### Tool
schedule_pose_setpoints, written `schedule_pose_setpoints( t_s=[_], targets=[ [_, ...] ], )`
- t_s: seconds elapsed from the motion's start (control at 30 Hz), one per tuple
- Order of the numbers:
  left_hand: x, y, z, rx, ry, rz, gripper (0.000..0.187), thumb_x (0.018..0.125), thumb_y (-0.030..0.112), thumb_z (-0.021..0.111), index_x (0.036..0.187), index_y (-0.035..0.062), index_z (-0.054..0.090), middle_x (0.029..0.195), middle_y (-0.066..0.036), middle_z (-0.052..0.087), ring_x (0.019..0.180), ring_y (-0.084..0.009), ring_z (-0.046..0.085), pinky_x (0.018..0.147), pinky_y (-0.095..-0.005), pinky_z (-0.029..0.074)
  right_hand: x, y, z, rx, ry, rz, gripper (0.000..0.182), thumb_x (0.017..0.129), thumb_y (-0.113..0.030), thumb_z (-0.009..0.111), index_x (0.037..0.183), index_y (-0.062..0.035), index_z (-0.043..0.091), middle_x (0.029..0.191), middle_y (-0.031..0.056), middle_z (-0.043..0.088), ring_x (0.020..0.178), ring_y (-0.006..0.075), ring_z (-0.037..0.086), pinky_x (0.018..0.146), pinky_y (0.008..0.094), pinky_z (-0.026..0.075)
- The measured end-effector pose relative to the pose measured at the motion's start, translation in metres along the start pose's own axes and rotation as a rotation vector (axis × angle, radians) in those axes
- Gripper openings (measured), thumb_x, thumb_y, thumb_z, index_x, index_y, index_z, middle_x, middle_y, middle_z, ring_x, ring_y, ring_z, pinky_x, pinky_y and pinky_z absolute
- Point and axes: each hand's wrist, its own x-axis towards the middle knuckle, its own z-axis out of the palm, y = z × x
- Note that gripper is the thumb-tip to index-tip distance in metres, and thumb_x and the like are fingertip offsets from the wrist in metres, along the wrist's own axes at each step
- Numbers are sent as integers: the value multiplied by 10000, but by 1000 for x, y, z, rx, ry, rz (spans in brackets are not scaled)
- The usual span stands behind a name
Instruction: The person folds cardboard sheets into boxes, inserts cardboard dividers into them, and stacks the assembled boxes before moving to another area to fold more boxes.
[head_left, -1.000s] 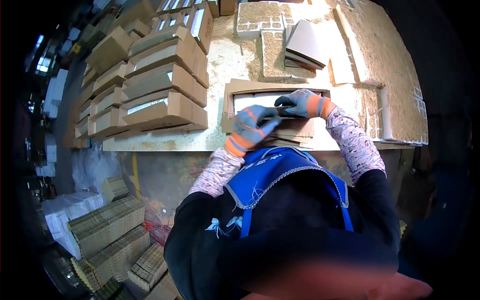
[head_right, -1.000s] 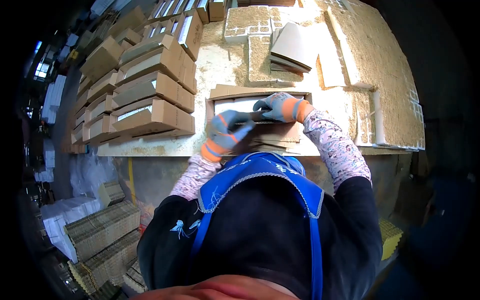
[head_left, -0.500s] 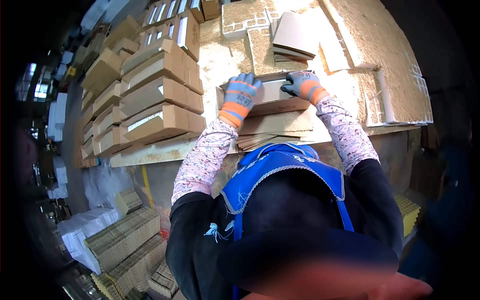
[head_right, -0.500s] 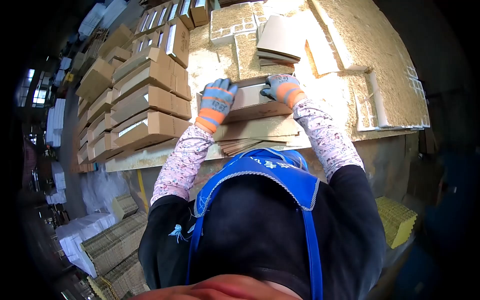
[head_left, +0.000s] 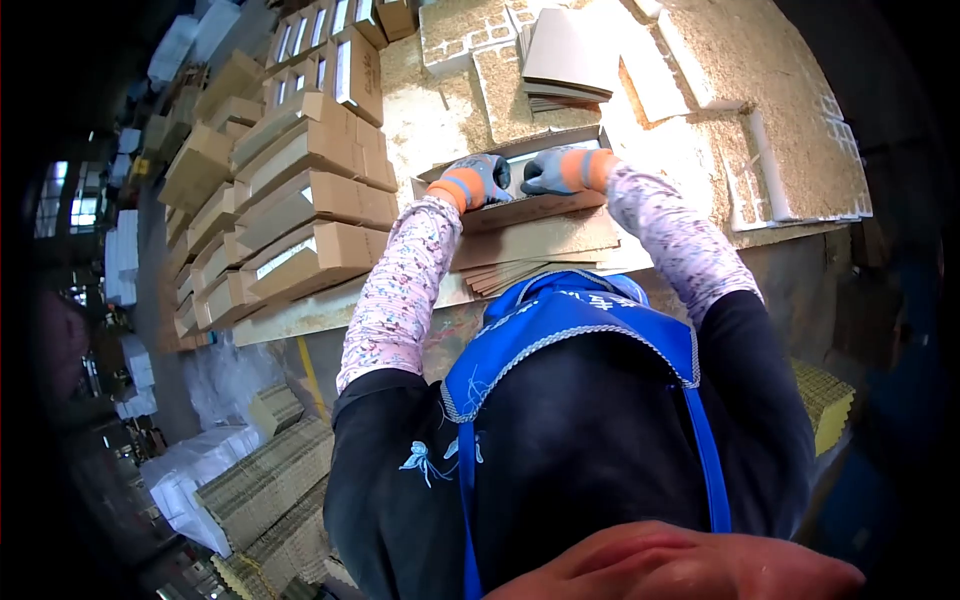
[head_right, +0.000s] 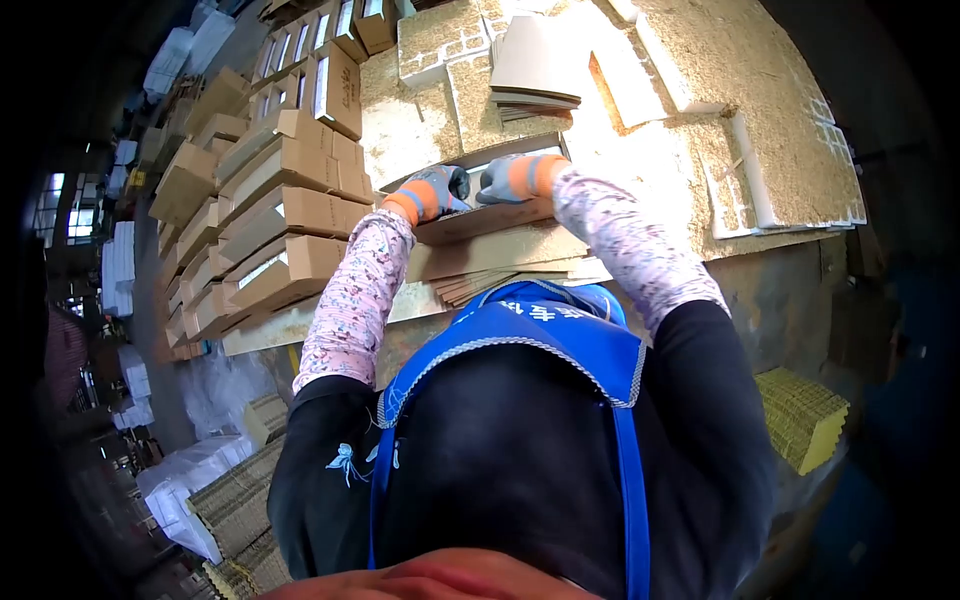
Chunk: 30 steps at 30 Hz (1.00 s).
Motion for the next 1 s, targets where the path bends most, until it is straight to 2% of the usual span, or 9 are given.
schedule_pose_setpoints(
  t_s=[0.13,0.33,0.43,0.47,0.63,0.73,0.8,0.97,1.0],
  targets=[
    [5,-5,-1,-75,69,12,298,636,278,776,826,101,632,798,-103,647,746,-267,604,697,-353,473,-44,72,-4,988,639,-292,347,831,-322,580,1056,-61,620,888,64,653,821,151,601,712,269,480],
    [5,1,2,-4,46,-24,330,654,286,773,883,100,626,821,-101,646,750,-246,594,698,-336,471,50,155,95,954,604,179,818,689,-388,758,1352,-82,390,1113,116,590,887,149,584,680,245,494],
    [0,-15,8,-315,98,60,310,697,205,761,931,65,613,826,-40,634,712,-133,539,668,-284,456,19,119,69,1390,425,145,700,780,-220,688,1365,-43,349,1129,127,587,929,204,606,729,307,506],
    [-31,3,-8,-490,193,125,308,768,190,704,1032,58,616,853,-30,641,735,-114,549,674,-267,458,28,140,75,1385,285,189,1063,652,-346,788,1427,-36,131,1132,148,594,1035,232,576,785,328,481],
    [-93,-89,-11,-1183,881,-139,379,839,196,633,1198,110,550,988,-9,621,882,-131,584,765,-275,481,-8,114,60,1278,169,46,768,731,-446,680,1334,-56,406,1262,126,503,1160,228,476,783,359,496],
    [-91,-118,55,-1703,332,-146,563,806,256,668,1306,116,452,1113,-30,590,975,-134,576,821,-325,487,10,142,77,1348,53,-2,462,873,-405,492,1251,-142,537,1358,70,426,1238,265,409,870,443,474],
    [-90,-68,39,-1017,295,-327,511,811,204,661,1281,97,492,1160,-55,579,1016,-155,569,803,-347,506,15,148,84,1288,71,-58,458,897,-380,450,1289,-146,493,1338,28,456,1211,268,433,862,533,449],
    [-66,-97,62,-1538,163,-218,391,738,257,732,1055,46,644,1038,-80,625,899,-187,595,616,-316,553,18,145,86,1355,126,37,554,859,-379,529,1341,-129,418,1343,42,432,1243,251,392,822,515,469],
    [-68,-111,70,-1230,210,36,349,812,54,631,1159,69,599,1204,-74,562,1061,-185,548,881,-331,509,16,140,86,1301,126,-7,594,856,-398,529,1364,-129,381,1334,37,440,1238,242,400,829,488,465]
  ],
)
